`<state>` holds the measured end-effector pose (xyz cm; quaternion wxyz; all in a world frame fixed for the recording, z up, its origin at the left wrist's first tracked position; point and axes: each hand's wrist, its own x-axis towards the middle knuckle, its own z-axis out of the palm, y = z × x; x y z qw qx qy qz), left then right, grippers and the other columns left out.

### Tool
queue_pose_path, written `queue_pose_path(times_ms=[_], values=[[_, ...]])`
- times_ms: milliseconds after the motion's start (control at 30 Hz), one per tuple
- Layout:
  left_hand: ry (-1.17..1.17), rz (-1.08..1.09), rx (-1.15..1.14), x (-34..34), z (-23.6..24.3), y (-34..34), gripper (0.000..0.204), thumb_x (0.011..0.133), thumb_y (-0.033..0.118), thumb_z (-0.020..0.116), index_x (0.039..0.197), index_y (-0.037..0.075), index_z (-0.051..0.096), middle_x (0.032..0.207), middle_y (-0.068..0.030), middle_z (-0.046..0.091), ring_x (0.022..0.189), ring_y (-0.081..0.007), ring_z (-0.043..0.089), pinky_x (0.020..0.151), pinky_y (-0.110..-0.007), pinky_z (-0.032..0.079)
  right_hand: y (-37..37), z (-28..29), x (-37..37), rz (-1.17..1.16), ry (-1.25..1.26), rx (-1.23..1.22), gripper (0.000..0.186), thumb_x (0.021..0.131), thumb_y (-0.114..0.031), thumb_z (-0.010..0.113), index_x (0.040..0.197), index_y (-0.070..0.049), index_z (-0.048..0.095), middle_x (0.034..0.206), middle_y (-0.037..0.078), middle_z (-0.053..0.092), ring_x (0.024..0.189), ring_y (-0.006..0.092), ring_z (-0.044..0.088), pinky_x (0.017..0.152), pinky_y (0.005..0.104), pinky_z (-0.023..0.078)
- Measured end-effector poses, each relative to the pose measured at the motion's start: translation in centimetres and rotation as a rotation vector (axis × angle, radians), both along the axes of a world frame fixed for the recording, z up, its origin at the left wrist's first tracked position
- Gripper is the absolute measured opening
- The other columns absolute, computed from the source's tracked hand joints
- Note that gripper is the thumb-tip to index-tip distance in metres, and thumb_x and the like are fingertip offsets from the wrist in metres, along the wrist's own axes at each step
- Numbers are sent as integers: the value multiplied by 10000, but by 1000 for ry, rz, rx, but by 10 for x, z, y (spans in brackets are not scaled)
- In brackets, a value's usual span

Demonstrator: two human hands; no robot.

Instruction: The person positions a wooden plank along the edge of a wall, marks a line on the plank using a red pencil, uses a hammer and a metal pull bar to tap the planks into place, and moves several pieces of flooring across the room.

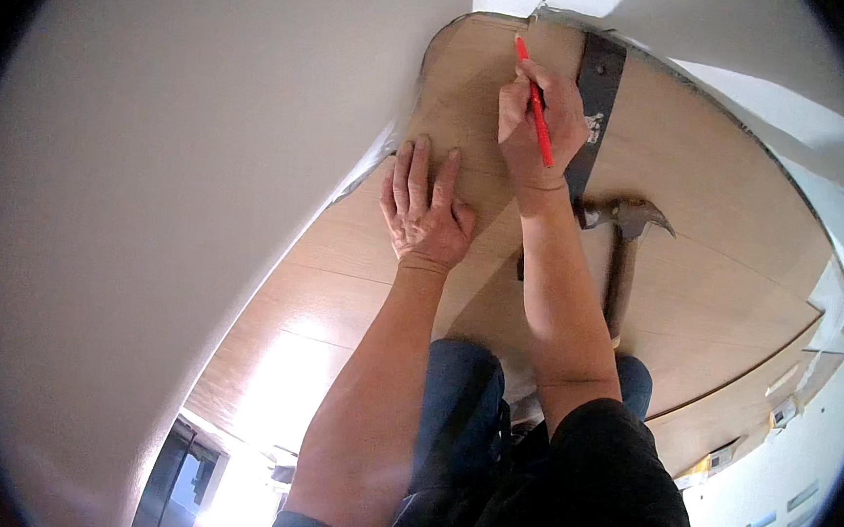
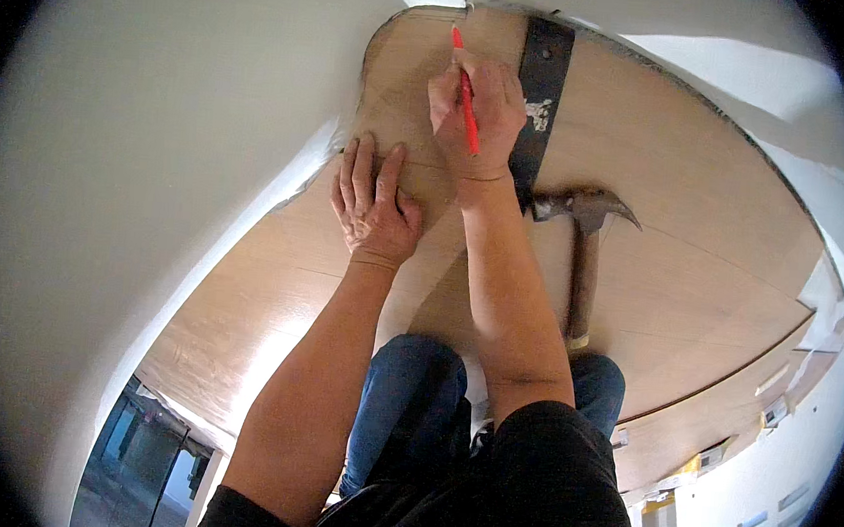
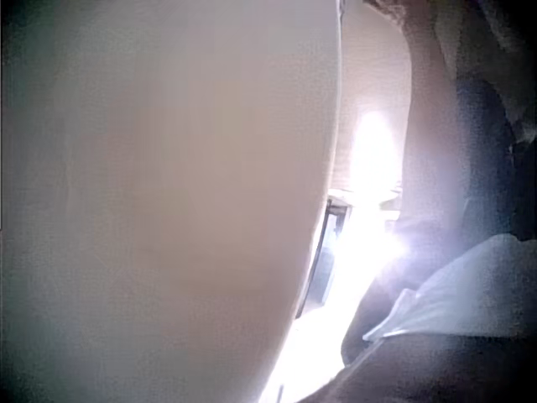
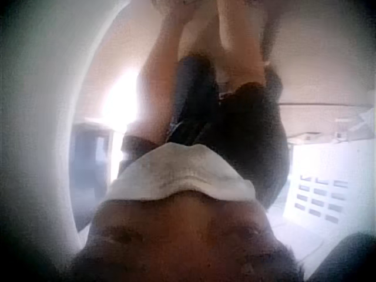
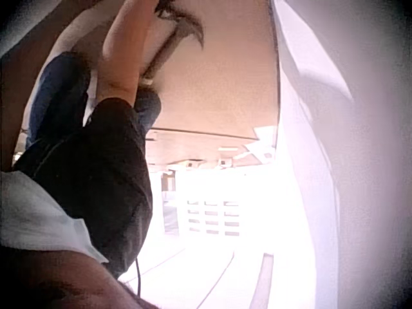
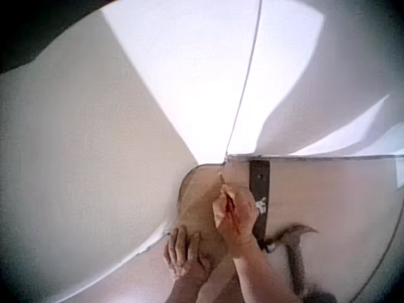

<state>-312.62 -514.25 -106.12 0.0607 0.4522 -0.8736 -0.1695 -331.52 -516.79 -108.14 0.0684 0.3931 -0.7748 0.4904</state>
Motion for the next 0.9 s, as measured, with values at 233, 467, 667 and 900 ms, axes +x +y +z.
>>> queue_pose_path(times_ms=[233,467,667,900], values=[[18,4,-21,0,2,-1,600,839,224,540,1438,196,560,1603,-141,392,1487,-374,359,1201,-558,263,-3,2,2,-42,42,8,149,852,-24,675,997,-32,707,867,117,714,741,260,703,670,336,566],[33,1,-42,1,-2,-1,598,837,221,527,1433,194,563,1600,-144,398,1483,-382,361,1197,-567,267,-3,7,4,-57,-4,16,136,864,-27,661,990,-35,711,862,127,708,740,281,695,669,352,561],[33,2,-10,0,1,-2,597,853,241,531,1448,199,551,1612,-136,384,1490,-378,352,1204,-573,255,-4,8,3,-90,-43,65,136,875,-28,679,1004,-45,719,883,132,714,754,271,694,691,347,563],[30,4,-29,-1,-1,-1,596,866,258,529,1460,209,538,1615,-128,384,1492,-361,355,1206,-563,257,-5,7,-1,100,-122,21,192,907,-44,697,1099,-52,698,1001,128,759,855,249,745,756,337,587]])
